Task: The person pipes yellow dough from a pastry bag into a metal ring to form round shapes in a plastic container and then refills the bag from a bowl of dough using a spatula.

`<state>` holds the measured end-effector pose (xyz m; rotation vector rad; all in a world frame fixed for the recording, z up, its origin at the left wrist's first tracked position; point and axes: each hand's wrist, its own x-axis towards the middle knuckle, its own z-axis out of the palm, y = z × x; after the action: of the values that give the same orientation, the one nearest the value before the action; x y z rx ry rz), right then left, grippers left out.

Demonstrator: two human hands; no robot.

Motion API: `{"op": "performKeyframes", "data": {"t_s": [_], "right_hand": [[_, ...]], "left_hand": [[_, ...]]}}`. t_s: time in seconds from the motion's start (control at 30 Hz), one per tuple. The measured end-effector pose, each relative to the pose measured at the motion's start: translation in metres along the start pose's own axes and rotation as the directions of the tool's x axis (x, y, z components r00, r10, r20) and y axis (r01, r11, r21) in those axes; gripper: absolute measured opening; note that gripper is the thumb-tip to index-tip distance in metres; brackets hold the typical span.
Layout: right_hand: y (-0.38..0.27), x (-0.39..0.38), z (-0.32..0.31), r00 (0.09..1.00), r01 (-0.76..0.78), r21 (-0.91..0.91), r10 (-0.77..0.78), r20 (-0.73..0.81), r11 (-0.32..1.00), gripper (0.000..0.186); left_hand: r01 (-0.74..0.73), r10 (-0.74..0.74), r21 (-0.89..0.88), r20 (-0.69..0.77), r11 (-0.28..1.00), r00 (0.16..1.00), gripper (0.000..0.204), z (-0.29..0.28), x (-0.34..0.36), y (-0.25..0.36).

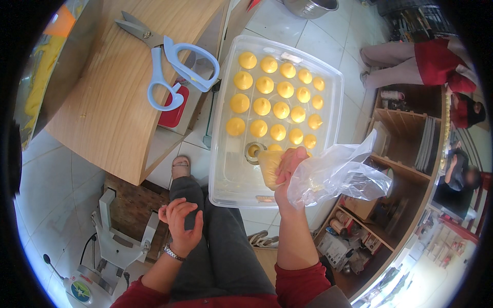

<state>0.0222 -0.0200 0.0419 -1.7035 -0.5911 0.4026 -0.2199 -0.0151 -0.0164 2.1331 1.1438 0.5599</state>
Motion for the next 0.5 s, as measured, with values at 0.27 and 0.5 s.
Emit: {"op": "performKeyframes", "data": {"t_s": [0.27,0.5], "right_hand": [[-0.0002,-0.0008,0.0000,1.000,-0.007,0.012,0.007,0.005,1.000,0.047],[-0.0013,-0.0017,0.0000,0.999,-0.048,0.046,0.049,-0.019,0.998,0.047]], "left_hand": [[-0.016,0.016,-0.011,0.006,1.000,1.000,0.026,-0.0005,0.0015,0.0014],[-0.052,0.052,-0.001,0.018,0.999,0.998,0.027,-0.0019,0.0027,0.0045]]}}
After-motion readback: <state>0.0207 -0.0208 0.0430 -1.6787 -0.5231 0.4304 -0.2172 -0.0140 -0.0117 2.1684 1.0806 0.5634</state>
